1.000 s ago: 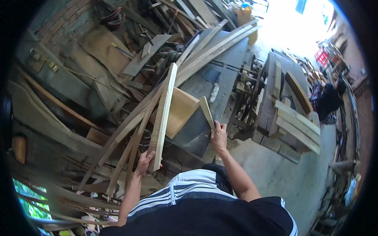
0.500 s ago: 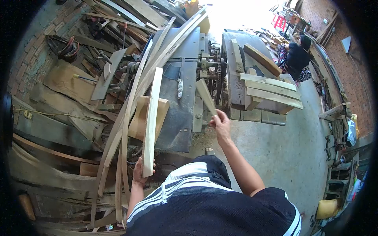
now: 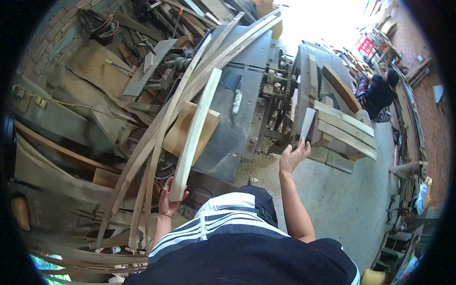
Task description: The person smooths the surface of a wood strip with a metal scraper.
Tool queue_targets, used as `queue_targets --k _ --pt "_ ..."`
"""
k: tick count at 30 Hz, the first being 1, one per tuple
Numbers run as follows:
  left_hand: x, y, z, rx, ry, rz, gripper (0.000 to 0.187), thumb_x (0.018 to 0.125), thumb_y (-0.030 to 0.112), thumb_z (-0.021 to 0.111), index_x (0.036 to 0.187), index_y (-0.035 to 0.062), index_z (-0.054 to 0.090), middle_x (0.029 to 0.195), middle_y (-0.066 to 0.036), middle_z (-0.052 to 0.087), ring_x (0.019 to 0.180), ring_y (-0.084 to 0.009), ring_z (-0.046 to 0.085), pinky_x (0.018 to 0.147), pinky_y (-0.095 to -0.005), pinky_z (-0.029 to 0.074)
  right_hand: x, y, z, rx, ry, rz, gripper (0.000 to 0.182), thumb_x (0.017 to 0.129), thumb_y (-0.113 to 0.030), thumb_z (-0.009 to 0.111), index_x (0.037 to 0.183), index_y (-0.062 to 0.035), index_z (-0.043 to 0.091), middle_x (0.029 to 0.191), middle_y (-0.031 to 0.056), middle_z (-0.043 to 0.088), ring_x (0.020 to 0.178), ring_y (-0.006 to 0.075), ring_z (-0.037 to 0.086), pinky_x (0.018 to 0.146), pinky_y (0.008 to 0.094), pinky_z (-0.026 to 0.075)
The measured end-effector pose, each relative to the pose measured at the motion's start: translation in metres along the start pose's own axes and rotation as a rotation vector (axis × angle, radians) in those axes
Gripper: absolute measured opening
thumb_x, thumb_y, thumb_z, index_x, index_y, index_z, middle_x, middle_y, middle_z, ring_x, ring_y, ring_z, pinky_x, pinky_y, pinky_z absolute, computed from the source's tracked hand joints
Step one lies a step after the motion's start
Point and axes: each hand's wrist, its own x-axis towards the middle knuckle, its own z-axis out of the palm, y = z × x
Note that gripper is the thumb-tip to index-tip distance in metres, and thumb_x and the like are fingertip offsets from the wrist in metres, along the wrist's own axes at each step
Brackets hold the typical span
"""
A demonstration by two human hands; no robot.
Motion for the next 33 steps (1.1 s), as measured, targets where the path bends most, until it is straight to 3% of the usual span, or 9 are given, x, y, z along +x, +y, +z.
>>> queue_targets --k 4,9,13,17,19,25,27,29,33 --pt "-0.006 0.001 0.019 0.206 -0.072 -0.023 0.083 0.082 0.029 0.084 0.148 0.0145 0.035 0.136 -0.014 0.053 0.119 -0.0339 0.061 0.096 -0.0526 0.058 -0.013 0.010 -0.004 -0.296 -0.061 -0.075 0.063 0.085 -0.008 0.064 0.146 -0.0054 0.048 0.151 0.0220 0.031 0.143 0.0386 0.031 0.119 0.0476 0.026" --pt "-0.004 0.002 0.018 0.140 0.096 -0.021 0.071 0.085 0.014 0.078 0.145 0.0138 0.040 0.130 -0.014 0.057 0.109 -0.0306 0.066 0.086 -0.0474 0.064 -0.034 -0.034 -0.017 -0.471 -0.029 -0.096 0.069 0.087 -0.010 0.064 0.152 -0.0165 0.043 0.160 0.0149 0.027 0.149 0.0356 0.024 0.117 0.0553 0.022" --pt "0.000 0.003 0.018 0.244 0.192 0.005 0.062 0.089 0.016 0.076 0.143 0.0121 0.046 0.121 -0.012 0.062 0.100 -0.0278 0.070 0.077 -0.0426 0.065 -0.047 -0.047 -0.013 -0.490 -0.108 -0.263 0.071 0.087 -0.009 0.064 0.154 -0.0168 0.039 0.161 0.0134 0.026 0.150 0.0356 0.022 0.118 0.0560 0.018" --pt "0.002 0.006 0.003 0.313 0.225 -0.053 0.058 0.089 0.016 0.077 0.140 0.0041 0.052 0.114 -0.010 0.068 0.094 -0.0237 0.071 0.071 -0.0369 0.064 -0.059 -0.062 0.004 -0.323 -0.246 -0.441 0.067 0.087 -0.005 0.065 0.150 -0.0134 0.044 0.159 0.0147 0.027 0.149 0.0348 0.026 0.118 0.0518 0.024" --pt "0.003 0.009 0.009 0.337 0.258 -0.078 0.057 0.088 0.016 0.078 0.138 0.0013 0.054 0.111 -0.009 0.069 0.093 -0.0221 0.071 0.069 -0.0354 0.063 -0.063 -0.074 0.016 -0.167 -0.465 -0.556 0.067 0.087 -0.004 0.065 0.150 -0.0126 0.044 0.157 0.0158 0.031 0.147 0.0351 0.028 0.119 0.0475 0.027" --pt "-0.002 0.014 0.026 0.942 0.342 0.418 0.052 0.080 0.006 0.085 0.127 0.0005 0.064 0.111 -0.003 0.070 0.098 -0.0132 0.067 0.091 -0.0290 0.053 -0.072 -0.128 0.069 -0.157 -0.743 -0.890 0.070 0.088 -0.006 0.058 0.154 -0.0157 0.039 0.160 0.0115 0.033 0.149 0.0323 0.029 0.122 0.0466 0.026" --pt "-0.005 0.018 0.035 0.912 0.341 0.434 0.051 0.077 0.005 0.086 0.125 0.0036 0.066 0.112 -0.004 0.070 0.100 -0.0144 0.066 0.089 -0.0303 0.054 -0.078 -0.143 0.084 -0.155 -0.764 -0.983 0.072 0.087 -0.006 0.057 0.155 -0.0170 0.037 0.161 0.0101 0.033 0.150 0.0312 0.029 0.122 0.0460 0.027" --pt "-0.008 0.020 0.037 1.207 0.417 0.568 0.053 0.076 0.006 0.087 0.125 0.0061 0.067 0.113 -0.006 0.069 0.102 -0.0172 0.067 0.089 -0.0325 0.054 -0.087 -0.155 0.096 -0.189 -0.858 -1.088 0.078 0.085 -0.004 0.057 0.158 -0.0187 0.033 0.163 0.0088 0.031 0.150 0.0293 0.029 0.122 0.0458 0.028" --pt "-0.007 0.012 0.028 1.300 0.448 0.638 0.056 0.074 0.006 0.088 0.126 0.0090 0.067 0.114 -0.008 0.069 0.103 -0.0218 0.067 0.089 -0.0359 0.055 -0.098 -0.153 0.101 -0.133 -0.982 -1.000 0.082 0.084 -0.001 0.055 0.159 -0.0200 0.029 0.165 0.0067 0.029 0.148 0.0259 0.034 0.121 0.0476 0.031"
